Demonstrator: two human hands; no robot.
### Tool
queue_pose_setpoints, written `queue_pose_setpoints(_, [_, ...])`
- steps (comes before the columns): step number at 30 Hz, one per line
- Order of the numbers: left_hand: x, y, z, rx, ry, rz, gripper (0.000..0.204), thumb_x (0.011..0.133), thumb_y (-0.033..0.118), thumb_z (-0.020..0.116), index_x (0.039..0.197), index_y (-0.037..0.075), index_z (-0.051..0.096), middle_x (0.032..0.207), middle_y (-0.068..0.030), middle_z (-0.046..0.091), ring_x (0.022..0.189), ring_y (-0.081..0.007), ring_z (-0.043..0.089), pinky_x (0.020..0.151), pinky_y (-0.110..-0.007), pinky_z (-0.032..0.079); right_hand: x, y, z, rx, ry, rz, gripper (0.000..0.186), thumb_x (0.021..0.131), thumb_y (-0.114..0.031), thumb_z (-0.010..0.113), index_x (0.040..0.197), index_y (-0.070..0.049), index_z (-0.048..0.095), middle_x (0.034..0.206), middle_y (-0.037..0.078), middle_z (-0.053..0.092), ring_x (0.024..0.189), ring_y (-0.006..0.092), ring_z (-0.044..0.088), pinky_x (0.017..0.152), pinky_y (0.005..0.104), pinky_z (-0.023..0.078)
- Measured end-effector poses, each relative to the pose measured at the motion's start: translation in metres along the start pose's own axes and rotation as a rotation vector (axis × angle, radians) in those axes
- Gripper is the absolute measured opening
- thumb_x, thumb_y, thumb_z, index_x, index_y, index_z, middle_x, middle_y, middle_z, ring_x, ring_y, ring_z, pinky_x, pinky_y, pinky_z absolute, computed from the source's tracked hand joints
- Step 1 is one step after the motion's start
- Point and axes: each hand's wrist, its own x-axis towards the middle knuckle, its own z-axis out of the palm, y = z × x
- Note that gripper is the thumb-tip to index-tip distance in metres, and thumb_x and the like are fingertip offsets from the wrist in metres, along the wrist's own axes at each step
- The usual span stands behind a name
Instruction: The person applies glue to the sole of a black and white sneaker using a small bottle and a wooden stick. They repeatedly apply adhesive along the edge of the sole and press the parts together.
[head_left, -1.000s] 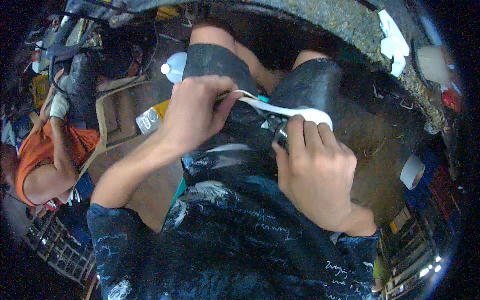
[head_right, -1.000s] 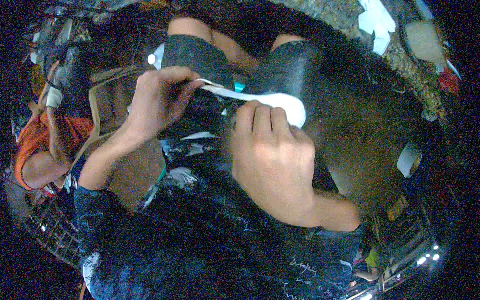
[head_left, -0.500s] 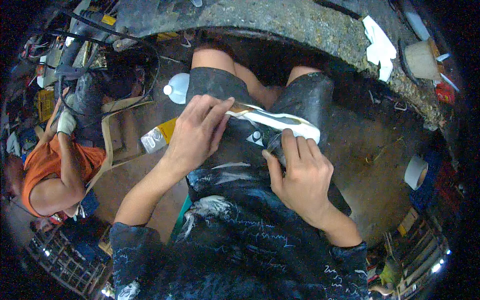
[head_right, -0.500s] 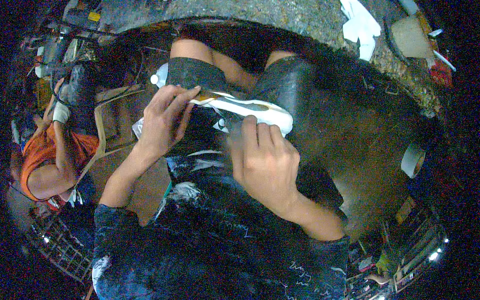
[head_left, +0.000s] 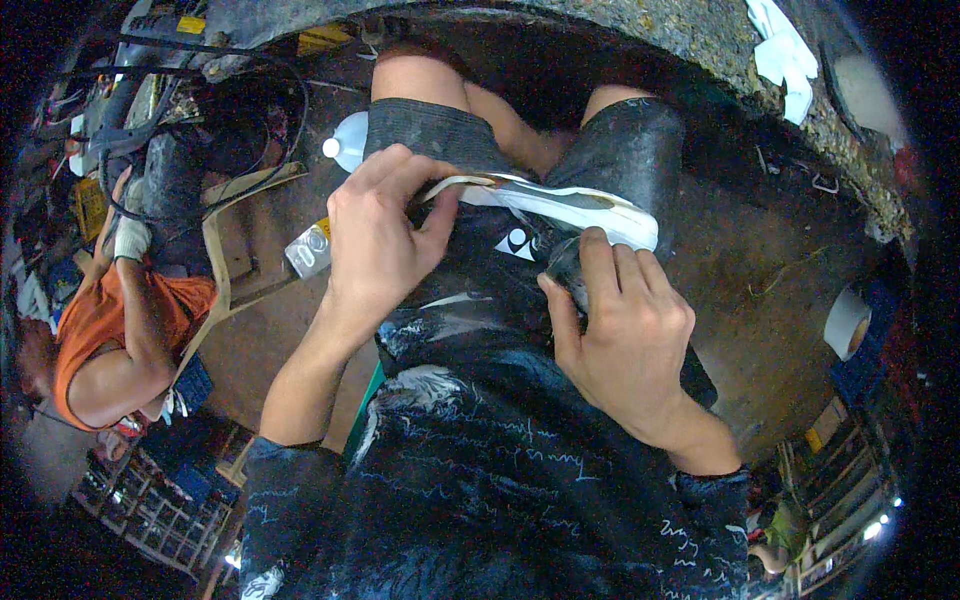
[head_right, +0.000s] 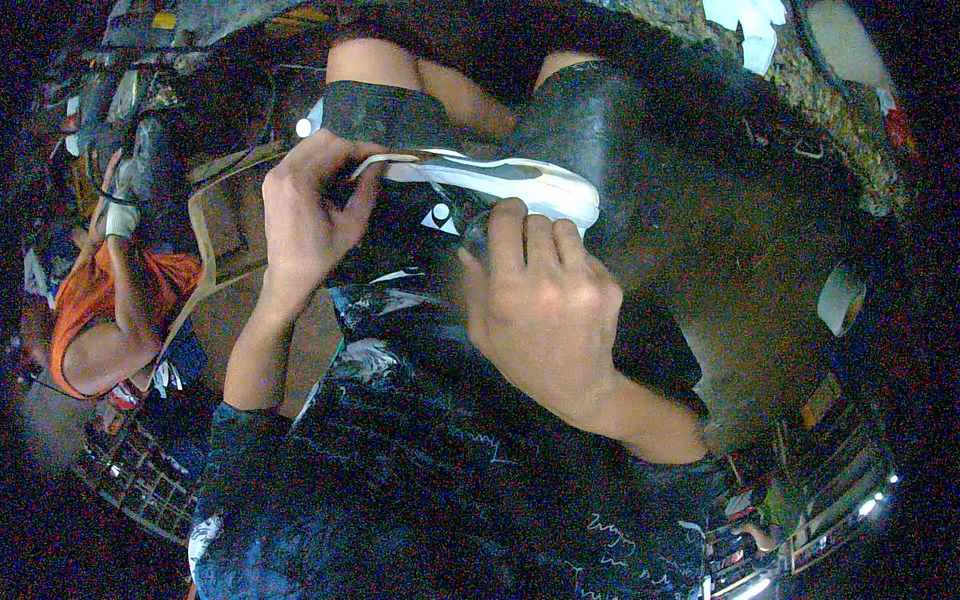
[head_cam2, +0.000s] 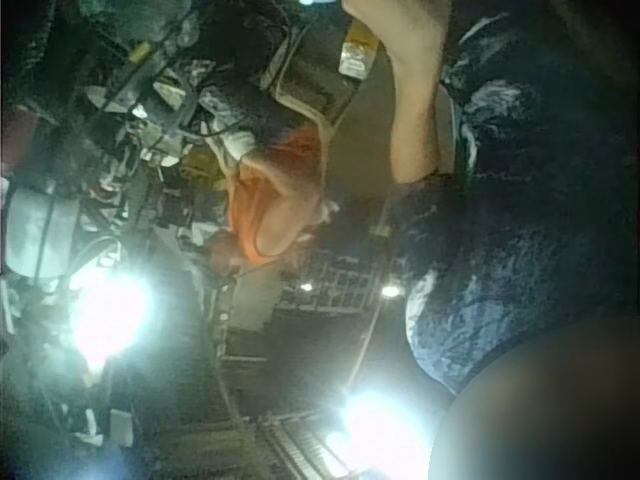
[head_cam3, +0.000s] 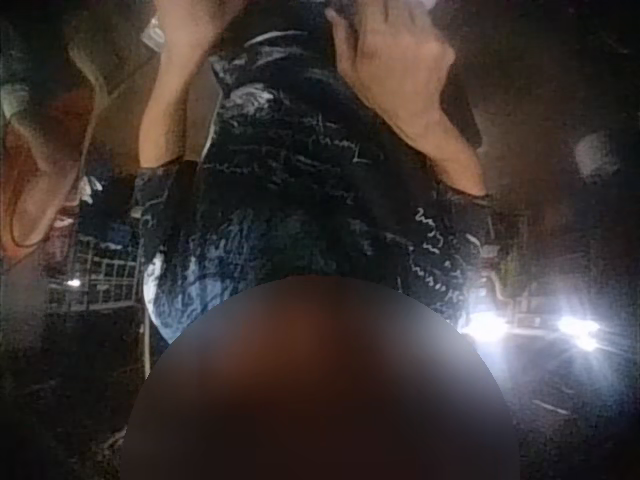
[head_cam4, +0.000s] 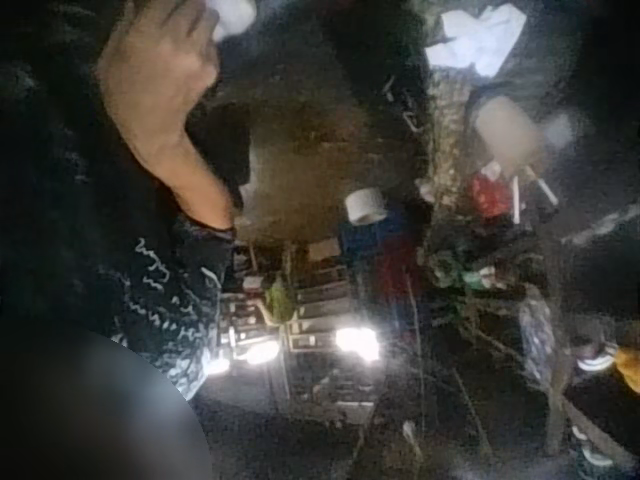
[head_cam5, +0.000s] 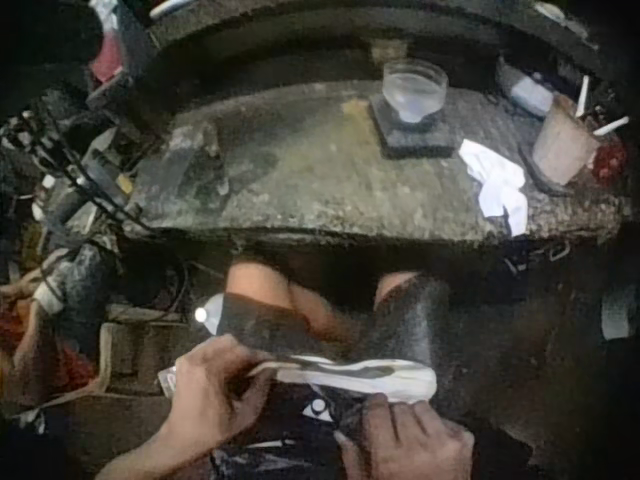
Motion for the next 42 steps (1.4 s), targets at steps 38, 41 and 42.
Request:
queue_pose_setpoints(38, [-0.001, 0.037, -0.011, 0.256, -0.209, -0.096, 0.032, 0.094, 0.032, 0.082, 0.080, 0.005, 0.075, 0.085, -0.0136, 0.073, 0.076, -0.0394, 0.074, 0.070, -0.050, 0.060, 0.001, 0.021, -0.031, -0.226, -0.064, -0.155, 0.053, 0.084, -0.019, 0.083, 0.132, 0.000, 0.070, 0.100, 0.010, 0.065, 0.091, 0.0279, 0.064, 0.074, 0.0413, 0.052])
queue_pose_setpoints(41, [-0.002, 0.039, -0.010, 0.274, -0.216, -0.115, 0.033, 0.095, 0.034, 0.082, 0.080, 0.005, 0.075, 0.085, -0.0134, 0.073, 0.076, -0.0391, 0.075, 0.070, -0.050, 0.060, 0.002, 0.022, -0.033, -0.246, -0.065, -0.166, 0.054, 0.083, -0.019, 0.083, 0.132, 0.000, 0.070, 0.101, 0.010, 0.066, 0.092, 0.0281, 0.064, 0.076, 0.0414, 0.052])
queue_pose_setpoints(42, [-0.002, 0.039, -0.009, 0.280, -0.212, -0.116, 0.034, 0.095, 0.034, 0.082, 0.080, 0.005, 0.075, 0.086, -0.0133, 0.073, 0.077, -0.0388, 0.075, 0.070, -0.050, 0.060, 0.003, 0.023, -0.034, -0.250, -0.069, -0.174, 0.054, 0.083, -0.019, 0.083, 0.132, 0.000, 0.069, 0.102, 0.010, 0.066, 0.092, 0.0281, 0.064, 0.077, 0.0416, 0.052])
